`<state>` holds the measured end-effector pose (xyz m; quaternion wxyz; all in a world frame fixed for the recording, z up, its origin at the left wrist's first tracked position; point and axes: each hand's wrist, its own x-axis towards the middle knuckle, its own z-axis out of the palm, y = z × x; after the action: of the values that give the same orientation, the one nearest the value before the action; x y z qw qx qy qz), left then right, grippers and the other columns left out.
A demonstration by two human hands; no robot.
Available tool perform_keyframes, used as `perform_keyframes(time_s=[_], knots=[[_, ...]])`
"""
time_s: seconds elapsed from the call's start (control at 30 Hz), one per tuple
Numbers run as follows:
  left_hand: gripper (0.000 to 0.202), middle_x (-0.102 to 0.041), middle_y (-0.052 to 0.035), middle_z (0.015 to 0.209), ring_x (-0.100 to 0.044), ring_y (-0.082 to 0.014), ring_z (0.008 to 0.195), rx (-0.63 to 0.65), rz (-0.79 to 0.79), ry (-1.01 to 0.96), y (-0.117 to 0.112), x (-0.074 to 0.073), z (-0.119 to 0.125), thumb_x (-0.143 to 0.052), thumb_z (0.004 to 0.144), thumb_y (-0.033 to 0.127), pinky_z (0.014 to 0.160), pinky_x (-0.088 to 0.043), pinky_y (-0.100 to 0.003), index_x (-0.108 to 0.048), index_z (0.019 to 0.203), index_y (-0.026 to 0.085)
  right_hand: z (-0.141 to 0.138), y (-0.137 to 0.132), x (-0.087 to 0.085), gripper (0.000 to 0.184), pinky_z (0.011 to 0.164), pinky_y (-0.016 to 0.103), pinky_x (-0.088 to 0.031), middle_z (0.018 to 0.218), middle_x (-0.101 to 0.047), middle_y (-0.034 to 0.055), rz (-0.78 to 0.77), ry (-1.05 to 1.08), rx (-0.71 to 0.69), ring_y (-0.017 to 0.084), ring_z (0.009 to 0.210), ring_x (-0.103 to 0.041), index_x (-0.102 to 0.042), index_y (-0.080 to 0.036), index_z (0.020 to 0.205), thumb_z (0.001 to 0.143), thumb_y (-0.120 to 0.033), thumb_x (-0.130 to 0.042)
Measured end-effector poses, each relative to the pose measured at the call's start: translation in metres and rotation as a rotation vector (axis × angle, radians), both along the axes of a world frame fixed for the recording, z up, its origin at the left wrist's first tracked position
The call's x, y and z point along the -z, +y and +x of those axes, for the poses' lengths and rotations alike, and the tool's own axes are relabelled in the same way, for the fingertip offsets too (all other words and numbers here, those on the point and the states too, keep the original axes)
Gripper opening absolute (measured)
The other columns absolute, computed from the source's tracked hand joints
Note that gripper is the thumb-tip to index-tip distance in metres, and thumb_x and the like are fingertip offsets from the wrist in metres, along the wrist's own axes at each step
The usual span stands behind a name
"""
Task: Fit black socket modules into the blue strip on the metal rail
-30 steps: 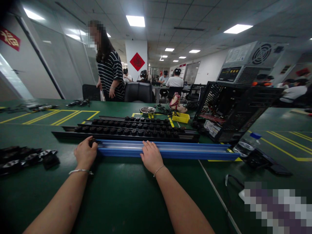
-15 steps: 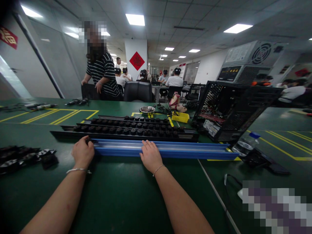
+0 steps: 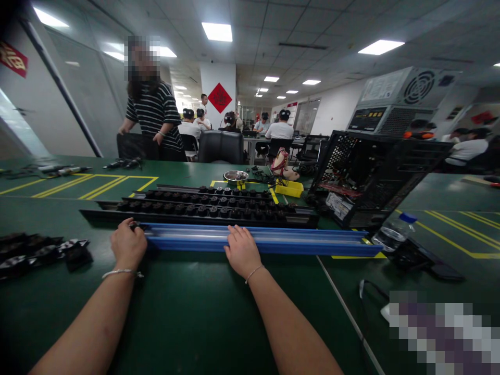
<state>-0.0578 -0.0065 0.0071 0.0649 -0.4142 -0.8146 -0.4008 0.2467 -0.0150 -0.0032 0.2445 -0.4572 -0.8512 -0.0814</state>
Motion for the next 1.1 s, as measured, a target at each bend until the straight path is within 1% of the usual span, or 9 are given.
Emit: perform_keyframes(time_s=[0.27, 0.4, 0.53, 0.9, 1.1], knots=[[0.044, -0.058, -0.0176, 0.116, -0.047, -0.0314, 0.115, -0.009, 0.012, -0.031, -0.001, 0.001, 0.002, -0.037, 0.082, 0.021, 0.096, -0.038, -0.046, -0.049, 0.123, 0.01, 0.0, 0.0, 0.001, 0.019, 0.107, 0.045, -0.031, 0.133, -0.051, 0.01, -0.006, 0.009, 0.0, 0.024, 0.126, -0.042, -0.062, -0.016, 0.098, 0.081, -0.022, -0.054], [0.044, -0.059, -0.0189, 0.115, -0.051, -0.0297, 0.111, 0.013, 0.038, 0.021, 0.003, 0.005, -0.001, -0.038, 0.082, 0.019, 0.099, -0.038, -0.044, -0.049, 0.122, 0.005, 0.0, -0.001, 0.0, 0.021, 0.107, 0.044, -0.031, 0.133, -0.051, 0.0103, -0.012, 0.004, 0.005, 0.024, 0.125, -0.042, -0.062, -0.015, 0.099, 0.081, -0.022, -0.055], [0.044, -0.059, -0.0215, 0.114, -0.053, -0.0303, 0.11, 0.008, 0.034, 0.045, 0.007, 0.008, -0.006, -0.039, 0.081, 0.018, 0.099, -0.038, -0.043, -0.049, 0.121, 0.001, 0.0, -0.001, 0.0, 0.021, 0.107, 0.044, -0.03, 0.133, -0.05, 0.01, -0.012, 0.001, 0.006, 0.025, 0.125, -0.042, -0.061, -0.014, 0.1, 0.081, -0.022, -0.054], [0.043, -0.059, -0.0208, 0.113, -0.053, -0.0305, 0.11, 0.003, 0.056, 0.03, 0.007, 0.01, -0.011, -0.04, 0.081, 0.017, 0.099, -0.038, -0.046, -0.049, 0.12, 0.002, -0.001, -0.002, -0.001, 0.02, 0.107, 0.044, -0.03, 0.133, -0.051, 0.0096, -0.013, 0.011, 0.002, 0.025, 0.125, -0.042, -0.062, -0.015, 0.099, 0.081, -0.022, -0.054], [0.043, -0.059, -0.021, 0.114, -0.053, -0.0306, 0.111, -0.002, 0.049, 0.0, 0.008, 0.009, -0.015, -0.039, 0.081, 0.018, 0.099, -0.037, -0.046, -0.05, 0.119, 0.002, -0.001, -0.003, -0.001, 0.021, 0.107, 0.044, -0.03, 0.133, -0.051, 0.0092, -0.017, 0.012, 0.006, 0.025, 0.125, -0.042, -0.062, -0.015, 0.099, 0.081, -0.022, -0.053]])
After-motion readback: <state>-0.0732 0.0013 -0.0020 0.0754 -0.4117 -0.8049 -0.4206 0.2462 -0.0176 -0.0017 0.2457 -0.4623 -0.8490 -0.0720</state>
